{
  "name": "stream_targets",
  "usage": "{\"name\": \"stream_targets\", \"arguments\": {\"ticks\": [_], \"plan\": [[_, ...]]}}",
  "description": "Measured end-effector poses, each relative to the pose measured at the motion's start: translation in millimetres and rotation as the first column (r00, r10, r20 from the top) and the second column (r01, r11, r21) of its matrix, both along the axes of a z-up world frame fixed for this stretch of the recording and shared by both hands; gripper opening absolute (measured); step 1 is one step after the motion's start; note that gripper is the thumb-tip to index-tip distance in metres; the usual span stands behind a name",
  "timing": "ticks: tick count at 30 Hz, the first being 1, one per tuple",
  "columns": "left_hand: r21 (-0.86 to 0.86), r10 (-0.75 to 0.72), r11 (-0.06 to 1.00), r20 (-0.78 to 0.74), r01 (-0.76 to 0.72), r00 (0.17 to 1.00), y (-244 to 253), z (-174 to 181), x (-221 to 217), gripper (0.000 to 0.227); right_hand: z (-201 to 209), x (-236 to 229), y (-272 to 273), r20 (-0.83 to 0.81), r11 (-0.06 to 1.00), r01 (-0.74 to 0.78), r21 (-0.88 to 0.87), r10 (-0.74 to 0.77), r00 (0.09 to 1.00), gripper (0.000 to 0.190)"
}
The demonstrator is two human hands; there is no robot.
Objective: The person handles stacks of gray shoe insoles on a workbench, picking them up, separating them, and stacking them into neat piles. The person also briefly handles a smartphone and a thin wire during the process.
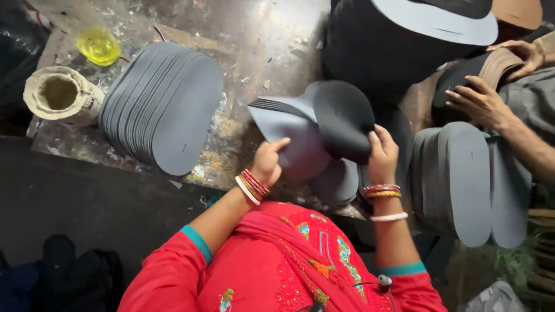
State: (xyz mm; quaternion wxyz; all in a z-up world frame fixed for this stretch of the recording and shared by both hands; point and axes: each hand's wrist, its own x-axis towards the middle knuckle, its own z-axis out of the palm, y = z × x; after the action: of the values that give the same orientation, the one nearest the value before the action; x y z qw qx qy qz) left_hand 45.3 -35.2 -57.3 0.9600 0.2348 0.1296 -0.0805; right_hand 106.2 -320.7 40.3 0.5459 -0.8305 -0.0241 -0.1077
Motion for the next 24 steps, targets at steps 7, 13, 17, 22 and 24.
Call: {"name": "stream_targets", "arguments": {"ticks": [7, 13, 17, 22, 24], "plan": [[0.229, 0.211, 0.957, -0.139, -0.175, 0.968, 46, -14, -25, 0.026, -17, 77, 35, -0.019, 0.950, -0.180, 0.255, 0.191, 0.981, 0.032], [0.384, 0.316, 0.892, -0.154, -0.238, 0.936, 61, -3, -43, 0.033, -2, 84, 110, -0.003, 0.912, -0.191, -0.364, 0.204, 0.979, 0.054], [0.513, 0.371, 0.799, -0.009, -0.314, 0.929, 69, 13, -46, 0.039, -5, 47, 152, 0.046, 0.522, -0.221, -0.824, 0.451, 0.891, 0.085], [0.652, 0.365, 0.692, 0.055, -0.311, 0.929, 73, 28, -50, 0.038, -16, 28, 183, -0.072, 0.311, -0.235, -0.921, 0.457, 0.887, 0.091], [0.692, 0.369, 0.649, 0.077, -0.316, 0.926, 78, 37, -52, 0.039, -24, 35, 185, -0.009, 0.305, -0.172, -0.936, 0.470, 0.883, 0.082]]}}
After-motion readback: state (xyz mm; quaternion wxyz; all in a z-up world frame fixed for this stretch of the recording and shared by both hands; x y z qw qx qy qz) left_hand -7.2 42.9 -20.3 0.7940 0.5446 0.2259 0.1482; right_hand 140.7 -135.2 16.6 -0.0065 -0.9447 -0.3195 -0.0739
